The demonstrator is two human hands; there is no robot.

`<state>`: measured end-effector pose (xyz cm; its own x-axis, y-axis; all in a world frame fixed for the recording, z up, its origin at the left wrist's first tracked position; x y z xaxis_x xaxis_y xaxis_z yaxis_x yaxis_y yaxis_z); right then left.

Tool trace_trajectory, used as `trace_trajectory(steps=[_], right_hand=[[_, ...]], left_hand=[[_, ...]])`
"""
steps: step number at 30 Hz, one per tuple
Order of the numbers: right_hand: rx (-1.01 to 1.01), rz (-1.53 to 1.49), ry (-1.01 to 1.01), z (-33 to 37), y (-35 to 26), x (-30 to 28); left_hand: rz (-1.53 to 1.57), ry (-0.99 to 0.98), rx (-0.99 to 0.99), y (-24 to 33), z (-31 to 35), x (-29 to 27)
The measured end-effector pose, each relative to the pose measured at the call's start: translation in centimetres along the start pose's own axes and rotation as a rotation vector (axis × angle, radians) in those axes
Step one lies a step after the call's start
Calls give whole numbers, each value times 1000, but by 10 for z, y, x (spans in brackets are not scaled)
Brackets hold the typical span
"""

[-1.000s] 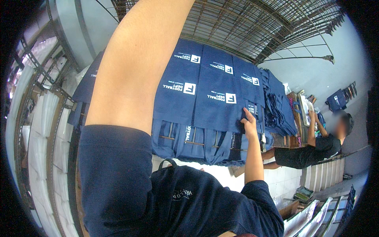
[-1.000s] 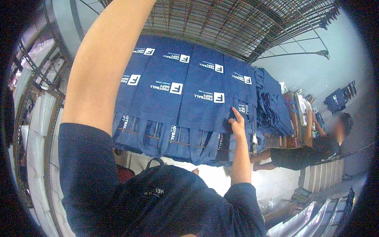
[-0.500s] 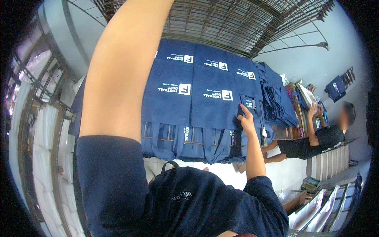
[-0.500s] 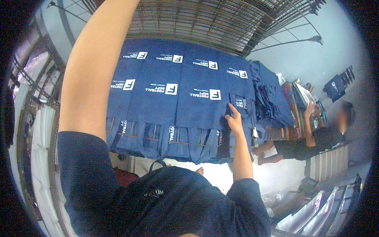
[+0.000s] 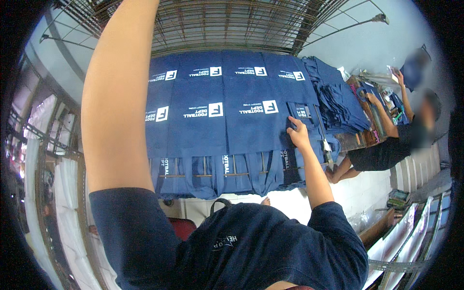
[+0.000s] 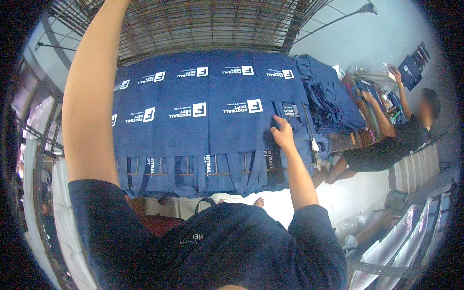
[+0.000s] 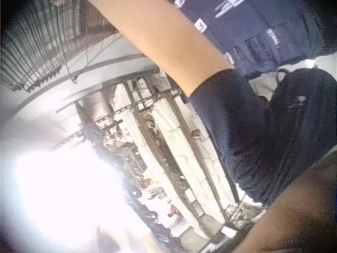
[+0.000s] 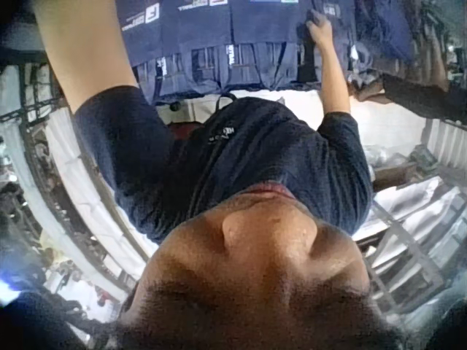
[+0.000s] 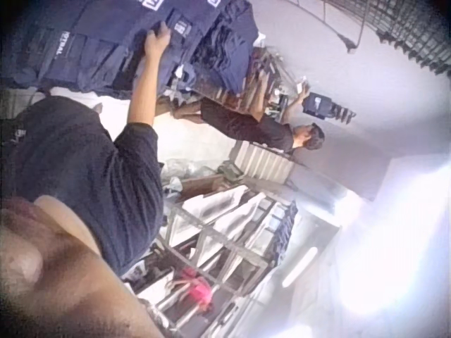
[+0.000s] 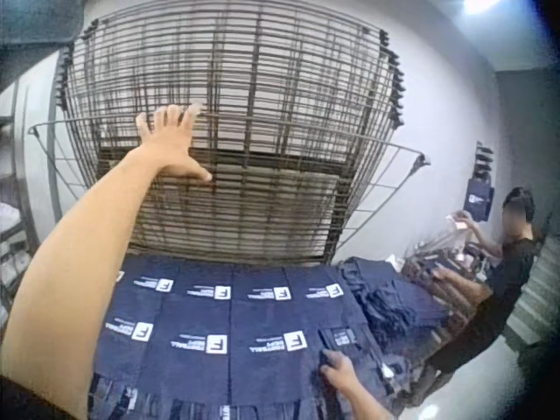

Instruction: The person repeatedly picks up blue tote bags from a table, folds them, and places them onto a metal grid frame. The person continues this process throughout the clip, handling the bags one at a time.

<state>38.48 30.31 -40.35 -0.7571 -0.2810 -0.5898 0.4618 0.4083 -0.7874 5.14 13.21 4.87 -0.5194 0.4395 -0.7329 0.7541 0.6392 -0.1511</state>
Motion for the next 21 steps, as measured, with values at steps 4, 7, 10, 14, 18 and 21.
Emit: trace_trajectory(steps=[4,7,10,14,18,21], right_hand=[[72,-28,-14,3,-5,-1],[45,61,24,5,-6,-10],[-48,84,103,11,-17,-33],[-19,-175,258,18,7,-99],[6,-488,682,22,80,-187],[342,-663,918,23,214,-235]], left_hand=[[-14,47,10,3,-1,0],[-28,-1,-25,9,-2,-1],[-22,9,-41,-9,-19,13],[-113,162,86,-11,-33,25],[-314,229,119,-12,-44,25],[-428,193,-58,-14,-62,36]])
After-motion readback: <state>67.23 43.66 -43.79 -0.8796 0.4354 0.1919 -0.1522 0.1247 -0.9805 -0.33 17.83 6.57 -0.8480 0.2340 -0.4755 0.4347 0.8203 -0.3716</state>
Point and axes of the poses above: each hand's wrist, its own z-axis away from the middle knuckle, its own x-axis out of the palm, y = z × x, the point moved 7 cm from there along -z, towards the middle knuckle, and after that the axes turned 3 degrees about x, right-handed, at the moved point
